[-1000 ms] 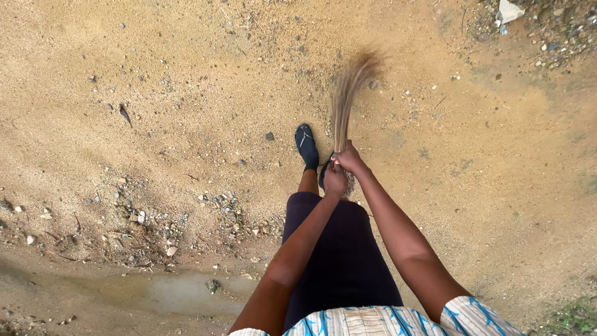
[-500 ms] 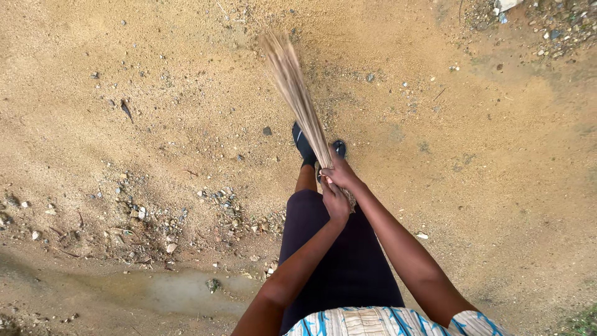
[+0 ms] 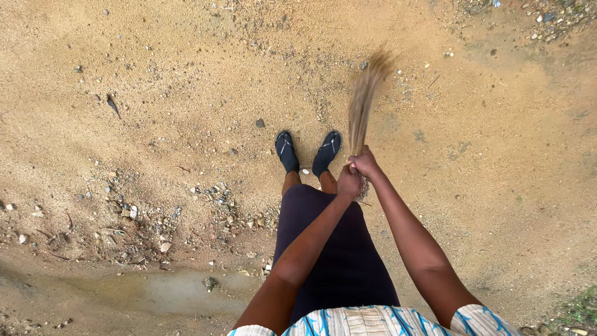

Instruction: The person sweeps a dirt and gravel ground using a handheld broom made of sticks, moving debris across the surface.

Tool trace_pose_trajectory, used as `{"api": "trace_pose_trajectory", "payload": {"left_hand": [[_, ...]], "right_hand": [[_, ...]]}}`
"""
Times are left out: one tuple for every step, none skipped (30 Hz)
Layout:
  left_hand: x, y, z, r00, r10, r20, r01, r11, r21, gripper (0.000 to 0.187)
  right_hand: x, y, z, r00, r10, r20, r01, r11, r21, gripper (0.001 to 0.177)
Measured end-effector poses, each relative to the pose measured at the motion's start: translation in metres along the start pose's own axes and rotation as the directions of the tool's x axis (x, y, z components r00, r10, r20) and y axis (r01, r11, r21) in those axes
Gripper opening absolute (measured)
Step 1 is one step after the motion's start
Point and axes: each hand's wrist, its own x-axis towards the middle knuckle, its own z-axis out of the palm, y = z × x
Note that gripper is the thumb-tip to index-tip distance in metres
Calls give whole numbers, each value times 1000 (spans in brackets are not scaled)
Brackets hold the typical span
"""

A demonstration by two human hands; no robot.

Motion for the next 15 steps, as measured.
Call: {"api": "trace_pose_trajectory", "payload": {"left_hand": [[2,-7,0,998,-51,-38,50,998,-30,49],[5,-11,-2,992,-103,-74,98,993,-61,49],[5,-17,-8,988,-92,-120,83,993,-78,48],[5,-23,-17,983,-82,-167,68,993,-93,48],[5,-26,-25,974,-74,-214,52,993,-109,48],[4,-28,-34,972,-74,-222,47,991,-127,47],[3,-29,-44,970,-73,-231,40,988,-147,47],[-1,-30,-52,968,-73,-240,33,986,-166,47],[-3,-29,-59,964,-66,-259,11,978,-209,47],[-8,-28,-66,959,-60,-277,-12,968,-251,47],[-16,-27,-72,954,-59,-294,-31,956,-292,47],[-23,-24,-77,948,-43,-314,-45,962,-268,47],[-31,-21,-80,943,-28,-331,-57,968,-244,47],[-41,-18,-84,937,-12,-349,-69,973,-220,47],[-52,-14,-86,937,-27,-348,-58,971,-231,47]], "right_hand": [[7,-1,5,999,-27,24,29,996,-90,63],[13,-4,14,997,-51,50,59,982,-179,63],[15,-5,27,995,-68,79,87,961,-262,63],[16,-7,39,990,-99,99,123,955,-271,66],[19,-10,49,984,-130,121,159,946,-281,68],[19,-12,60,977,-160,143,196,937,-290,70],[17,-12,70,978,-147,151,186,938,-293,78],[14,-13,80,978,-134,159,177,939,-296,86],[15,-18,87,978,-127,162,172,939,-299,94],[13,-23,93,981,-99,169,143,952,-271,96],[8,-25,100,982,-68,178,110,964,-242,97],[1,-26,104,982,-36,187,77,974,-214,98],[-5,-27,105,978,-52,200,99,968,-231,98],[-13,-28,105,975,-68,212,121,961,-248,99],[-21,-30,104,971,-85,222,144,953,-266,99]]}}
